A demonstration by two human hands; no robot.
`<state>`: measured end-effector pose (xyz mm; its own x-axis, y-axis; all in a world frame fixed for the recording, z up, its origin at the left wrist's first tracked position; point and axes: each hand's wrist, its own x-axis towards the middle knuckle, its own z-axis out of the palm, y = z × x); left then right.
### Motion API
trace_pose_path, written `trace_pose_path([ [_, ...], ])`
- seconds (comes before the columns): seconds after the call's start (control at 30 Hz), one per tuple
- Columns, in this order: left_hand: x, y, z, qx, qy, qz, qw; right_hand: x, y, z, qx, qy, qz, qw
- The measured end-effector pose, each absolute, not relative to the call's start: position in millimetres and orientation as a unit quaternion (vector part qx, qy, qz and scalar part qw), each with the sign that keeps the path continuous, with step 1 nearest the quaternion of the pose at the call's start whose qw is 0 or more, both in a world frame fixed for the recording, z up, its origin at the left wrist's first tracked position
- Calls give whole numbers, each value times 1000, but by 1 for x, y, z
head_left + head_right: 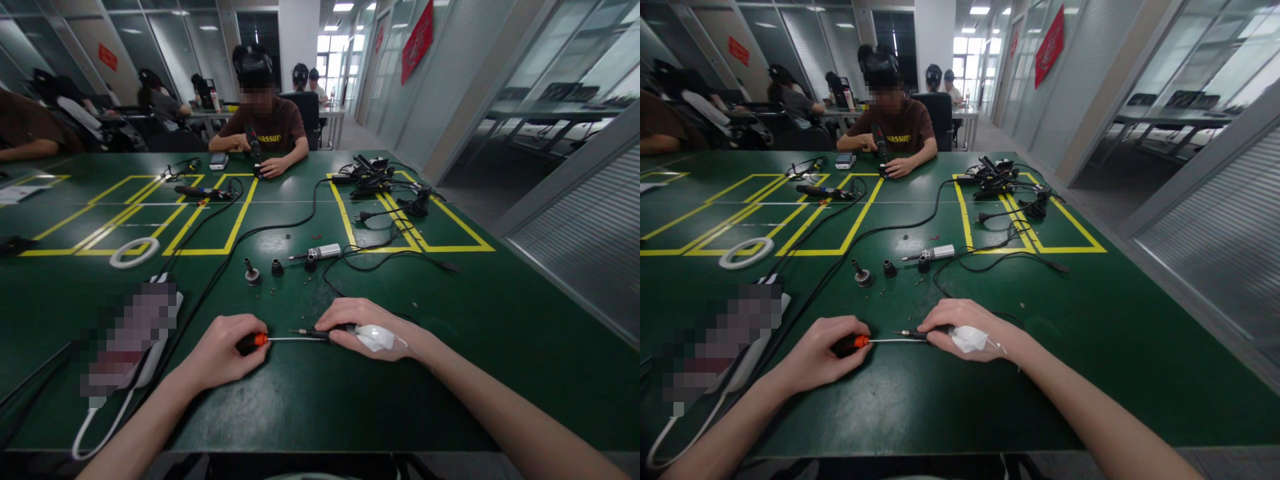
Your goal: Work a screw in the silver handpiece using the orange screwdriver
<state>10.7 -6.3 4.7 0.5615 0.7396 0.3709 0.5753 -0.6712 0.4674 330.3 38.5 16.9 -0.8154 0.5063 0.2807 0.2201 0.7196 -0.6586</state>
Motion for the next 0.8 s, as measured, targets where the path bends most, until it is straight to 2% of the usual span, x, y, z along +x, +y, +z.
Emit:
trace_pose_path([
  [0.5,9,-5,3,880,362,283,121,331,40,15,-202,-900,315,221],
  [0.8,11,-6,4,877,367,276,141,331,39,17,-204,-900,313,225],
])
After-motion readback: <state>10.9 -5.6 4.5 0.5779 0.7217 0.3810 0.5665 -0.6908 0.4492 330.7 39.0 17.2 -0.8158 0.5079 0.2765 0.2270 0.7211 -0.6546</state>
